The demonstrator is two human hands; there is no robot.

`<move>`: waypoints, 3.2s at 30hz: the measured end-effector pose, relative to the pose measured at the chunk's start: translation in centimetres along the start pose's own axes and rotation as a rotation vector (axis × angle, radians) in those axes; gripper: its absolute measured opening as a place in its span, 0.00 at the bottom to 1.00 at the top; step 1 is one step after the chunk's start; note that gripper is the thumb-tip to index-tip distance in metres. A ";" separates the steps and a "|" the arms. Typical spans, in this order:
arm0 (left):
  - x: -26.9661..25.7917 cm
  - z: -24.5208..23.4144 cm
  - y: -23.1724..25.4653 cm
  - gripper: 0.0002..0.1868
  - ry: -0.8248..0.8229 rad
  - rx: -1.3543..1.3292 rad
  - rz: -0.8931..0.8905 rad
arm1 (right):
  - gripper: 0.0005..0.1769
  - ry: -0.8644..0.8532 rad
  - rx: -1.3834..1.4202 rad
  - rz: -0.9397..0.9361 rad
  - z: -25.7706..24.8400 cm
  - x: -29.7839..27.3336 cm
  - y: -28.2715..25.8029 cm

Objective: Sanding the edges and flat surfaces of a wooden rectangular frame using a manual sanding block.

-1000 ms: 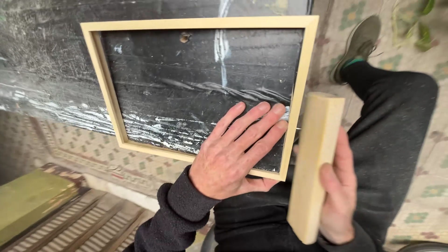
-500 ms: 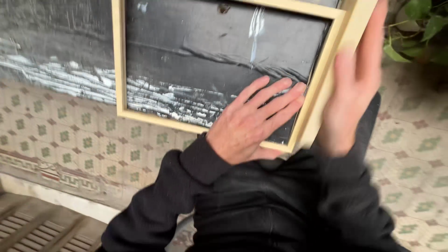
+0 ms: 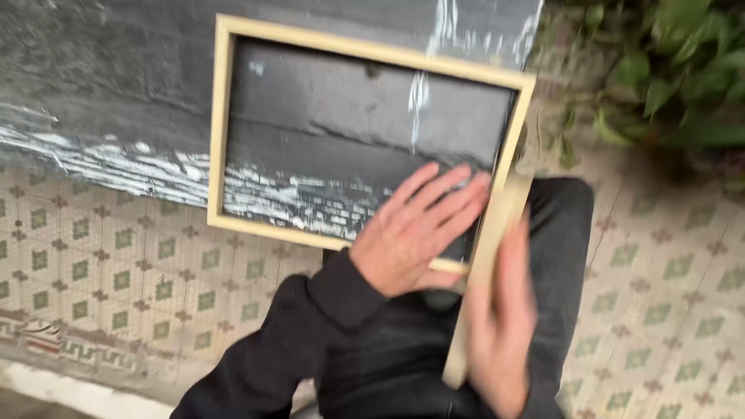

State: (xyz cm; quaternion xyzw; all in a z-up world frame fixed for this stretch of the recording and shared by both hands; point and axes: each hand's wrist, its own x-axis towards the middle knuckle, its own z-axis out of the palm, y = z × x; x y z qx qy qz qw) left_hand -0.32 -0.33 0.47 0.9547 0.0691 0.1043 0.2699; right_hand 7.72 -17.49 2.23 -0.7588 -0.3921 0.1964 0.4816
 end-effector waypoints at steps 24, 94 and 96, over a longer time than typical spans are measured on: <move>0.0 1.4 0.2 0.66 -0.072 0.064 -0.016 | 0.35 0.067 0.211 0.018 0.4 2.7 3.7; 5.9 -11.7 -9.2 0.29 0.064 0.403 0.012 | 0.35 0.233 0.537 0.500 -7.5 -0.7 10.3; 6.2 -11.0 -11.6 0.20 0.052 0.498 0.007 | 0.35 0.229 0.570 0.479 -7.8 -0.6 10.0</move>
